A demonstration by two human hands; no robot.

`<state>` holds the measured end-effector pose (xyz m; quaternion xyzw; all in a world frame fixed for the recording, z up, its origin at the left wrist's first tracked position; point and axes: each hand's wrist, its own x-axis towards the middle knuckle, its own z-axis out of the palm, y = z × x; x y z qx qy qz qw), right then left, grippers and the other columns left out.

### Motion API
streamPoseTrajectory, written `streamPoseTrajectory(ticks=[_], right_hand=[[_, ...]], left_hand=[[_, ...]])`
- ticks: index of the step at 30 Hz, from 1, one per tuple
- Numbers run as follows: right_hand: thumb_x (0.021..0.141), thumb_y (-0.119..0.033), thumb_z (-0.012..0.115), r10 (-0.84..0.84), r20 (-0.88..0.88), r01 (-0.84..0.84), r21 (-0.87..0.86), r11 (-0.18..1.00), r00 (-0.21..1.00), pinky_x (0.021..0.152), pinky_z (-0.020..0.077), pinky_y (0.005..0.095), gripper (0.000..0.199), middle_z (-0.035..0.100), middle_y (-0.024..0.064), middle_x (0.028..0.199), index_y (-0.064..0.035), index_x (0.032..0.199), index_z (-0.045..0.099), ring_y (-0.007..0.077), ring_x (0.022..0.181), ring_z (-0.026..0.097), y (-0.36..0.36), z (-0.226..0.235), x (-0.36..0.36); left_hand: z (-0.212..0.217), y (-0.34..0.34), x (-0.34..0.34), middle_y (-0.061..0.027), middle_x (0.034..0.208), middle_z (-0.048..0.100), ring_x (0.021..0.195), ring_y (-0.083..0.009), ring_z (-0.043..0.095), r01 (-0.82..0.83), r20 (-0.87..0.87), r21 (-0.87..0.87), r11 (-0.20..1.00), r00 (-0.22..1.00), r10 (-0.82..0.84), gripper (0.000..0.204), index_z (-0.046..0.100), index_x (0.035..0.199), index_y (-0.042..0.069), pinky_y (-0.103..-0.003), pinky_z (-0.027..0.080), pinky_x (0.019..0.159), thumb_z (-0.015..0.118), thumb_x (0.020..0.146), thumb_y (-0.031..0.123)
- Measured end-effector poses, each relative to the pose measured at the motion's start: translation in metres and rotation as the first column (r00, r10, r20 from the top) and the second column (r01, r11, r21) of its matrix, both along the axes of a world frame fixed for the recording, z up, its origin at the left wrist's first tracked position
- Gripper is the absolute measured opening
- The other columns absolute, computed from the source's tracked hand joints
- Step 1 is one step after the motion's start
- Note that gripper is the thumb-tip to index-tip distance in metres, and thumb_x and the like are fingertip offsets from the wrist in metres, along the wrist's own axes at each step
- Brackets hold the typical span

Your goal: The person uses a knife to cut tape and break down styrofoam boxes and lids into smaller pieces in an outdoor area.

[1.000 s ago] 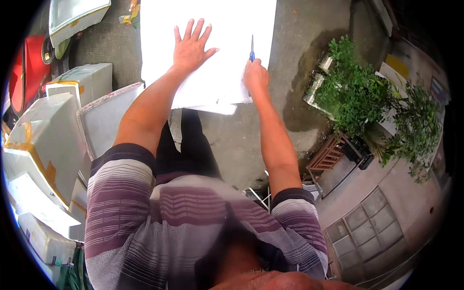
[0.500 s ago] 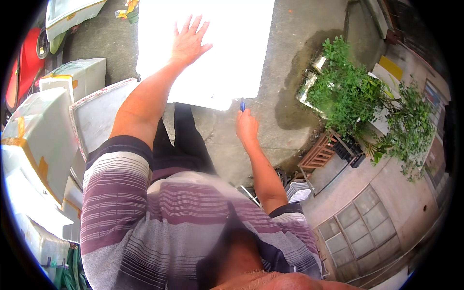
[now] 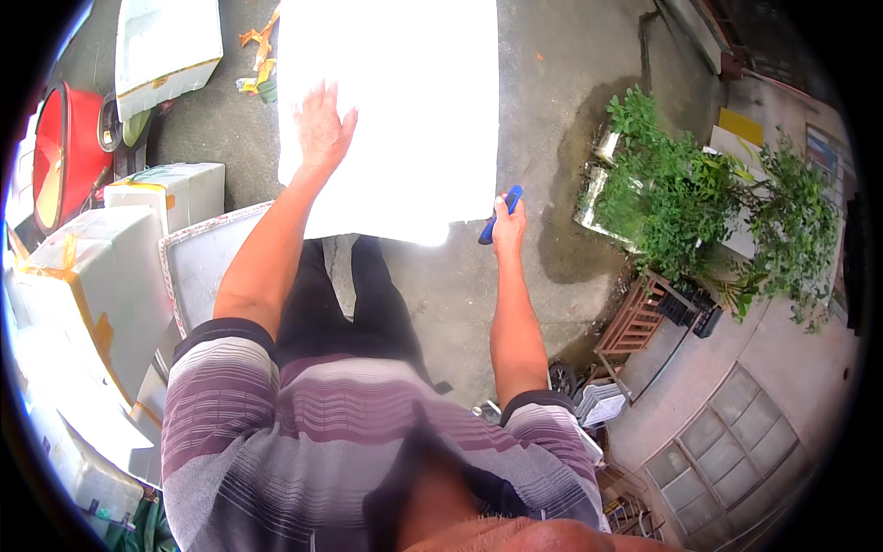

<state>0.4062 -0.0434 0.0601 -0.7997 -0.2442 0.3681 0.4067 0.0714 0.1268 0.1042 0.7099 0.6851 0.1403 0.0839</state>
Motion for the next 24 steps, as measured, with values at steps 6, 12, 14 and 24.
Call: streamPoseTrajectory(ticks=[6, 12, 14, 24], right_hand=[[0.083, -0.014, 0.064, 0.274, -0.012, -0.274, -0.093, 0.957, 0.962, 0.070, 0.0439, 0.0263, 0.030, 0.059, 0.0015, 0.088, 0.0018, 0.108, 0.057, 0.0114, 0.077, 0.053, 0.016, 0.002, -0.007], [0.078, -0.012, 0.068, 0.425, -0.189, -0.449, -0.106, 0.887, 0.885, 0.073, 0.0460, 0.0265, 0.034, 0.062, 0.0042, 0.090, 0.0032, 0.106, 0.058, 0.0118, 0.079, 0.056, 0.002, 0.089, -0.025], [0.078, -0.010, 0.067, 0.379, -0.267, -0.403, -0.039, 0.914, 0.886, 0.072, 0.0472, 0.0266, 0.032, 0.063, 0.0050, 0.090, 0.0034, 0.106, 0.058, 0.0124, 0.079, 0.058, -0.011, 0.094, -0.023], [0.080, -0.005, 0.060, 0.281, -0.805, -0.305, 0.130, 0.943, 0.523, 0.069, 0.0505, 0.0287, 0.032, 0.064, 0.0058, 0.093, 0.0012, 0.110, 0.058, 0.0140, 0.077, 0.061, 0.000, 0.098, -0.105]], left_hand=[[-0.005, -0.054, -0.060, -0.0266, 0.123, 0.051, 0.114, -0.0377, 0.049, -0.443, 0.303, -0.266, 0.856, 0.805, 0.510, 0.060, 0.042, 0.128, -0.004, -0.044, 0.036, 0.097, 0.058, 0.085, 0.035], [0.003, -0.057, -0.118, -0.0272, 0.091, 0.063, 0.088, -0.0382, 0.061, -0.450, 0.449, -0.312, 0.837, 0.706, 0.548, 0.049, 0.060, 0.100, -0.010, -0.044, 0.045, 0.079, 0.051, 0.091, 0.038], [0.020, -0.062, -0.117, -0.0247, 0.088, 0.063, 0.084, -0.0334, 0.061, -0.393, 0.510, -0.420, 0.818, 0.643, 0.571, 0.051, 0.059, 0.098, -0.010, -0.042, 0.045, 0.077, 0.050, 0.091, 0.039], [0.002, -0.126, -0.148, -0.0084, 0.079, 0.059, 0.071, -0.0165, 0.052, -0.307, 0.621, -0.648, 0.698, 0.317, 0.716, 0.044, 0.062, 0.088, -0.005, -0.032, 0.042, 0.063, 0.051, 0.093, 0.037]])
